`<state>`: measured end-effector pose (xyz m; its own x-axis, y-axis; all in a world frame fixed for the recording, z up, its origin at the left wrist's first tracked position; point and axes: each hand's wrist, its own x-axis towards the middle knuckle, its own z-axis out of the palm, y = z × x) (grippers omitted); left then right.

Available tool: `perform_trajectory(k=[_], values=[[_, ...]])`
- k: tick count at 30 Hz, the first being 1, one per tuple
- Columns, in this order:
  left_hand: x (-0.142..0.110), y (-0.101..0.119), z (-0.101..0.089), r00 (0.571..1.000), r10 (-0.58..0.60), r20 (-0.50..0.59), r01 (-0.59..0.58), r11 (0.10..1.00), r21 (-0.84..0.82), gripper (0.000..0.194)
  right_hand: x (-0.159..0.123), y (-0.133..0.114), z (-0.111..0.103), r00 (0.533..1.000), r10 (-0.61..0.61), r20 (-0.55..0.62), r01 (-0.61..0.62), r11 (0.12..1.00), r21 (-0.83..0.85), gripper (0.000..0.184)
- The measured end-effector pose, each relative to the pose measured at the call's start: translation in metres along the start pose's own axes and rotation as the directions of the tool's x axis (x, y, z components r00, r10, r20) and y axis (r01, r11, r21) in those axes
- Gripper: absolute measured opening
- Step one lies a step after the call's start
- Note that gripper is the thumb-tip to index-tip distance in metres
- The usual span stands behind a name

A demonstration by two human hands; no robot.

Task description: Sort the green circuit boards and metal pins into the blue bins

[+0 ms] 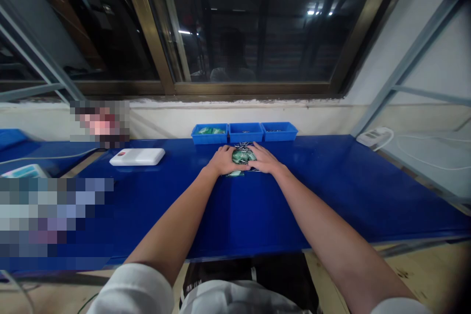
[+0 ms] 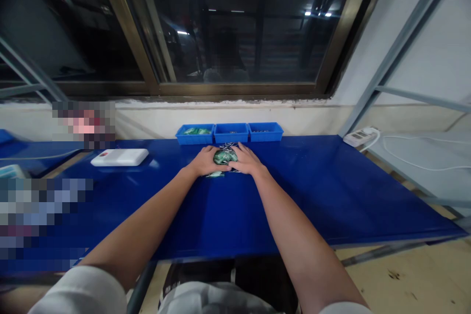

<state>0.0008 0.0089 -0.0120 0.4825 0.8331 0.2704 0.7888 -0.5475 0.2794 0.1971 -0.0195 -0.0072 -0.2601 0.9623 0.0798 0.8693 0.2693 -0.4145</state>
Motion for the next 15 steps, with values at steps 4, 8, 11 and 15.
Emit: perform_trajectory(k=[4,8,11,15], values=[[0.0046,0.0037,0.0059,0.997,-0.064,-0.030,0.066,0.997,0.052,0.085,0.0024,-0.0012,0.0025,0.998,0.049,-0.026,-0.048,0.999,0.019,0.064],[0.0072,0.0018,0.0098,0.996,-0.071,-0.058,0.074,0.996,0.056,0.083,0.0033,-0.0007,0.0059,0.993,0.053,-0.103,-0.046,0.997,0.068,0.058],[0.0086,-0.0006,0.0114,0.996,-0.064,-0.064,0.066,0.997,0.030,0.084,0.0041,-0.0002,0.0075,0.987,0.036,-0.154,-0.023,0.996,0.087,0.046],[0.0094,-0.0005,0.0113,0.996,-0.046,-0.073,0.042,0.998,-0.050,0.087,0.0073,-0.0001,0.0090,0.979,0.060,-0.193,-0.040,0.994,0.104,0.033]])
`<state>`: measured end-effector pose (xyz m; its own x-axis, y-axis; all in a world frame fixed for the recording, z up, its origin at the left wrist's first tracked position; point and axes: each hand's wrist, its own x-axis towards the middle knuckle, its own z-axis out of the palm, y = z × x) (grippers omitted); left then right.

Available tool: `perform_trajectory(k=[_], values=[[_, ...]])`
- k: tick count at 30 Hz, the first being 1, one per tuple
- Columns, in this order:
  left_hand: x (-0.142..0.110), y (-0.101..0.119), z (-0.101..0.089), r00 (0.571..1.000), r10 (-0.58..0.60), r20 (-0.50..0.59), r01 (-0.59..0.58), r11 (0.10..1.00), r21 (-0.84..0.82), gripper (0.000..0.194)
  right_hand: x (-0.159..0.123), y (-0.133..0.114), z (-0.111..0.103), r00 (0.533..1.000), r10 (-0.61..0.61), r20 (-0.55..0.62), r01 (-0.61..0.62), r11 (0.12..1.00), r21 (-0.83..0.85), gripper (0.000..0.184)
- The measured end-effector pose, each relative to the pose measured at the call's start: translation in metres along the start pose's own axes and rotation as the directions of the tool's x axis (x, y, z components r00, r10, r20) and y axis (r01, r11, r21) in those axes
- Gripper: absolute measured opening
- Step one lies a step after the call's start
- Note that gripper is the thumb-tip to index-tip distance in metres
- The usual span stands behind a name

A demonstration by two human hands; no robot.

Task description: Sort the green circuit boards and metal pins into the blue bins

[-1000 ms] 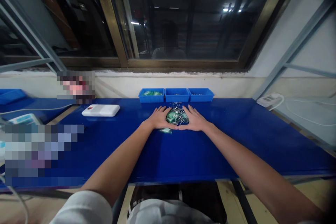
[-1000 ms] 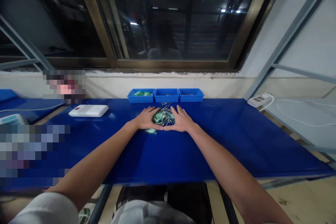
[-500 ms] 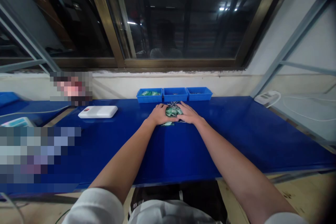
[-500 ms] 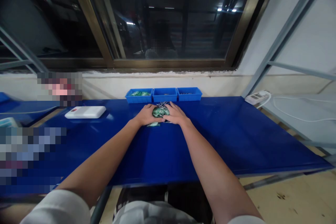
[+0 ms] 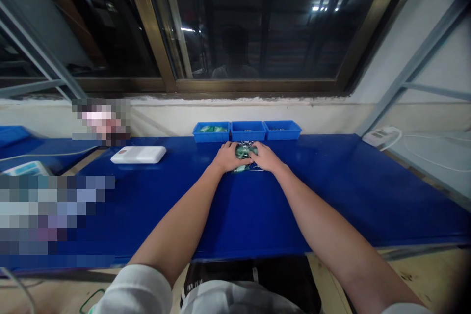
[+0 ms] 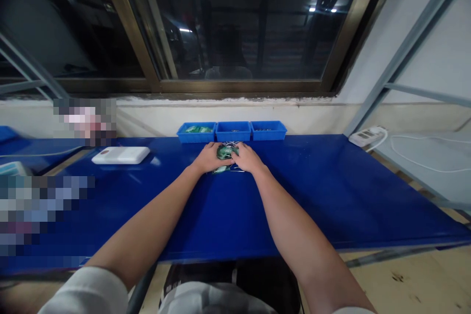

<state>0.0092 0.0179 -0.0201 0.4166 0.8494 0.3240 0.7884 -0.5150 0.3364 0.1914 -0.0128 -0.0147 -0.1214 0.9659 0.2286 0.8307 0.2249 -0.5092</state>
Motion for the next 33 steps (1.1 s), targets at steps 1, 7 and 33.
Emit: perform_trajectory(k=[1,7,33], values=[[0.000,0.000,0.000,1.000,0.004,-0.002,-0.004,1.000,-0.028,0.088,0.001,0.000,0.001,1.000,0.003,-0.017,-0.002,1.000,0.006,0.032],[0.001,0.004,-0.005,0.996,-0.044,-0.076,0.035,0.993,-0.109,0.083,0.007,0.005,0.003,0.990,-0.019,-0.141,0.038,0.990,0.134,0.031],[-0.003,0.019,-0.020,0.873,0.186,-0.451,-0.317,0.919,-0.235,0.025,0.007,-0.017,0.000,0.920,-0.141,-0.365,0.334,0.768,0.546,0.019]])
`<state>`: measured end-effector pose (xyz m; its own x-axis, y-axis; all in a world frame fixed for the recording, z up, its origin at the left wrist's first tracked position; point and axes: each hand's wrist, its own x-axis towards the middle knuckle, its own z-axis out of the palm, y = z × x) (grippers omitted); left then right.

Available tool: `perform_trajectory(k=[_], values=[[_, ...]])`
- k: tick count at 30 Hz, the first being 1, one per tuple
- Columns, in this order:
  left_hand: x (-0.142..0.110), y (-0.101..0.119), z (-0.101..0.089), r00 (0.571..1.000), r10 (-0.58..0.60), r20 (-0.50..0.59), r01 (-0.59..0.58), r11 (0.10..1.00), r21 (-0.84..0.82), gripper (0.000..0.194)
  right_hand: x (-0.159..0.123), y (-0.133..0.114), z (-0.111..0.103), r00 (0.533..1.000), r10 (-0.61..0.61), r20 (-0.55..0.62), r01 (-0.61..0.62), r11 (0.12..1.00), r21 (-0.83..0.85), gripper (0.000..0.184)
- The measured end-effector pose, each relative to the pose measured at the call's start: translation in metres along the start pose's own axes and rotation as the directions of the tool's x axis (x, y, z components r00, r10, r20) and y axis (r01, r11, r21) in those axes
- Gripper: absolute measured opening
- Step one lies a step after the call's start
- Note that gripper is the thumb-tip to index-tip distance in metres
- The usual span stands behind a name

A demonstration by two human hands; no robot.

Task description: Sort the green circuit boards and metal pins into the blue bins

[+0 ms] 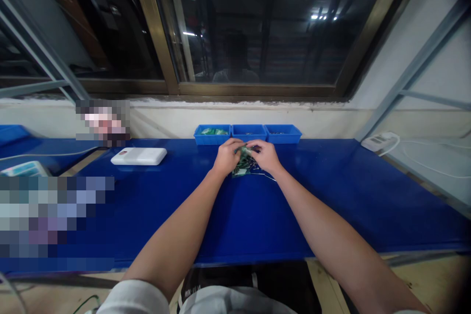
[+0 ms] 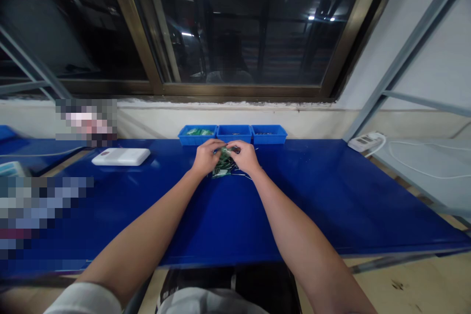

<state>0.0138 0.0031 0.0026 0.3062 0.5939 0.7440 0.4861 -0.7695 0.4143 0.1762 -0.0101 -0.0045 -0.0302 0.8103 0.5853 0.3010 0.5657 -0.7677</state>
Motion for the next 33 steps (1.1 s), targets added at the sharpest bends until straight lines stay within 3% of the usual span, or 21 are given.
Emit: perform_trajectory(k=[3,7,13,21,27,33], values=[[0.000,0.004,0.001,0.992,-0.119,0.049,0.120,0.992,-0.027,0.027,0.001,-0.001,-0.001,0.999,0.039,-0.036,-0.040,0.998,-0.043,0.024],[0.001,0.008,0.000,0.959,-0.253,0.130,0.264,0.961,-0.079,0.034,0.002,-0.001,-0.002,0.993,0.097,-0.068,-0.096,0.995,0.017,0.036],[0.001,0.006,0.000,0.938,-0.317,0.144,0.341,0.920,-0.196,0.040,0.004,-0.001,-0.005,0.993,0.105,-0.049,-0.103,0.994,0.048,0.021],[0.001,-0.003,0.003,0.918,-0.365,0.155,0.394,0.878,-0.272,0.026,0.005,0.002,-0.004,0.991,0.128,-0.030,-0.127,0.990,0.055,0.025],[0.008,-0.019,-0.007,0.890,-0.456,0.003,0.438,0.853,-0.283,0.031,0.002,0.006,-0.017,0.996,0.055,-0.068,-0.068,0.975,-0.211,0.023],[0.017,-0.058,-0.020,0.823,-0.550,-0.142,0.525,0.832,-0.179,0.050,-0.001,0.017,-0.024,0.998,0.061,0.004,-0.053,0.891,-0.450,0.020]])
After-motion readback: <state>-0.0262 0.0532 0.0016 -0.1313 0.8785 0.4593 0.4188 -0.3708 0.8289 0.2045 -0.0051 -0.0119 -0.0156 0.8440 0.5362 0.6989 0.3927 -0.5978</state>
